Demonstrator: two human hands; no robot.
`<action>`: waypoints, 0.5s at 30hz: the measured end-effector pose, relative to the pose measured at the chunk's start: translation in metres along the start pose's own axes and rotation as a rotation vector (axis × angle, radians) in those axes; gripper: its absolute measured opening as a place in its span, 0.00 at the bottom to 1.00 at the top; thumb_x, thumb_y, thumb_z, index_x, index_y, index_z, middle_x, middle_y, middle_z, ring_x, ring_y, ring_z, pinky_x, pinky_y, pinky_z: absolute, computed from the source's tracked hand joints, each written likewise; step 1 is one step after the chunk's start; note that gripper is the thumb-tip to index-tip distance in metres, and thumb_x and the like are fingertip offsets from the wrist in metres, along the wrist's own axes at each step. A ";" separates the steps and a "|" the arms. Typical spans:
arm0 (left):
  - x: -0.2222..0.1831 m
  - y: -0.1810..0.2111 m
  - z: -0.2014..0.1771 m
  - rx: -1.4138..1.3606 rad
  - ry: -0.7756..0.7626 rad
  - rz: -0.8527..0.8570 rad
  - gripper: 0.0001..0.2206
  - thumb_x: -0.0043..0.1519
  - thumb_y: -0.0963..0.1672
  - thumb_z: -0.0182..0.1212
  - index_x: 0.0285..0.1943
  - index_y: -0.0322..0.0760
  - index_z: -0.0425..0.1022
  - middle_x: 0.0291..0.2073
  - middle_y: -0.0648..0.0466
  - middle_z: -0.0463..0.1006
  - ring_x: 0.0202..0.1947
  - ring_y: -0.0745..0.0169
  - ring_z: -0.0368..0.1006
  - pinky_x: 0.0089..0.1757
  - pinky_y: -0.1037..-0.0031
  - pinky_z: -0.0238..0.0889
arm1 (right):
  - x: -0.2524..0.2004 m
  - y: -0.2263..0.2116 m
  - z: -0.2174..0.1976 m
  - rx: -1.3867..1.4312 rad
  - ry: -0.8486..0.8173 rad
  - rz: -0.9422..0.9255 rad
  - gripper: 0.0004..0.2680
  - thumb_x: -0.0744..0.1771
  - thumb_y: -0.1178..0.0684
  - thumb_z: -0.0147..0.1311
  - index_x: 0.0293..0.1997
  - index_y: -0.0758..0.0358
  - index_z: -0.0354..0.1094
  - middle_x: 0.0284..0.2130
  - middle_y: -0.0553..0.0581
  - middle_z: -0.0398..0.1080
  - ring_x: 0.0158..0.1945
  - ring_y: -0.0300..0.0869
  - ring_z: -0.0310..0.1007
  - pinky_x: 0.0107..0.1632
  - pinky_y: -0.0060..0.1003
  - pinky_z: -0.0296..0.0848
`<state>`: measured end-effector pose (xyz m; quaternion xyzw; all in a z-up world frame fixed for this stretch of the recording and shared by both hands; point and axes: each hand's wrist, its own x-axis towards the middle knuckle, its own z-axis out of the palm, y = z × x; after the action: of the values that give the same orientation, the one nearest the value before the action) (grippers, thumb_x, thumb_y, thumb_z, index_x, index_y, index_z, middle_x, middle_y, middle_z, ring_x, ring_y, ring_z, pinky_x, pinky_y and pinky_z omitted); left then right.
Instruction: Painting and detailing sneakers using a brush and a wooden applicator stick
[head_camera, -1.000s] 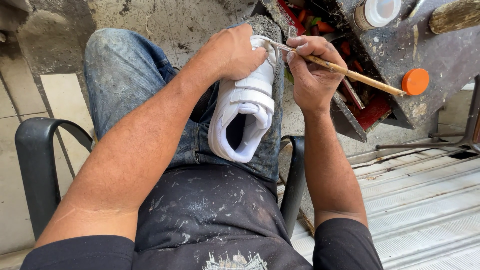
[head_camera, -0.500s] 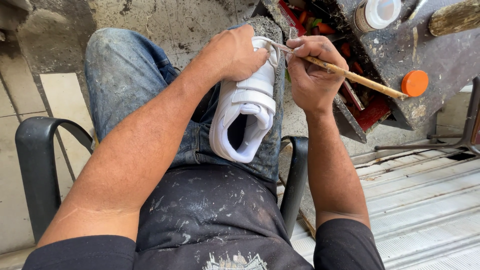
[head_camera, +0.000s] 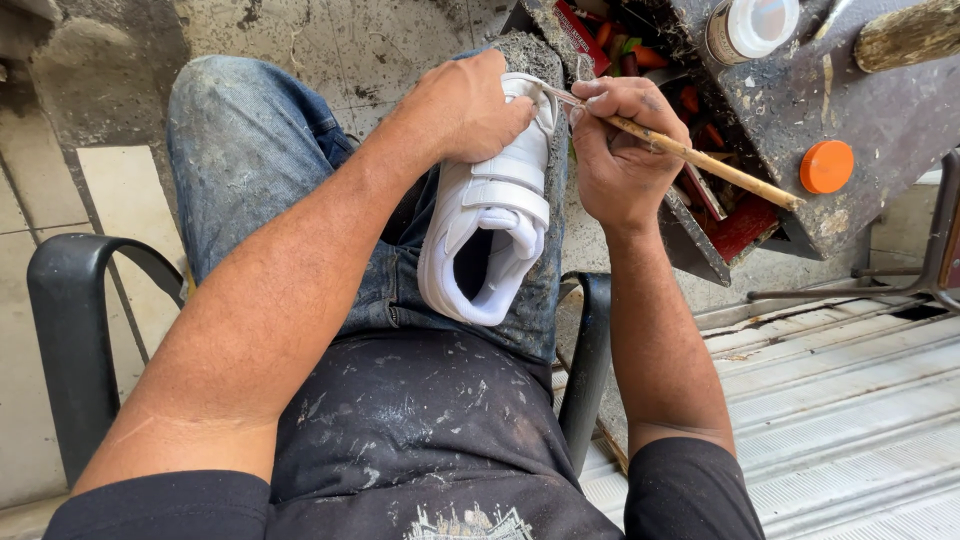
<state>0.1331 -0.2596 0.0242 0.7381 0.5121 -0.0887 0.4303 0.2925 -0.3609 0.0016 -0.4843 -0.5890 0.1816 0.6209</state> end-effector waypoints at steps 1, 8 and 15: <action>0.000 0.000 0.000 0.001 -0.001 0.002 0.25 0.59 0.56 0.48 0.58 0.38 0.67 0.56 0.35 0.74 0.56 0.31 0.68 0.50 0.49 0.63 | 0.000 0.001 0.000 -0.002 0.002 0.000 0.08 0.65 0.75 0.55 0.35 0.69 0.65 0.35 0.66 0.71 0.42 0.51 0.76 0.50 0.42 0.80; 0.000 0.000 0.000 -0.003 0.001 -0.002 0.25 0.58 0.56 0.48 0.58 0.38 0.67 0.56 0.35 0.74 0.56 0.30 0.68 0.50 0.50 0.62 | 0.004 0.000 0.003 0.015 -0.015 0.019 0.08 0.65 0.74 0.56 0.34 0.68 0.65 0.36 0.69 0.73 0.42 0.51 0.77 0.50 0.42 0.79; 0.002 -0.002 0.002 0.004 0.011 0.010 0.26 0.59 0.57 0.48 0.58 0.38 0.67 0.56 0.35 0.75 0.56 0.30 0.69 0.50 0.50 0.62 | 0.012 -0.011 0.002 -0.165 -0.106 -0.098 0.06 0.65 0.72 0.57 0.32 0.68 0.66 0.35 0.68 0.76 0.39 0.53 0.77 0.49 0.47 0.79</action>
<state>0.1335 -0.2595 0.0207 0.7419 0.5106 -0.0834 0.4265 0.2898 -0.3560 0.0172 -0.4941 -0.6570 0.1273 0.5549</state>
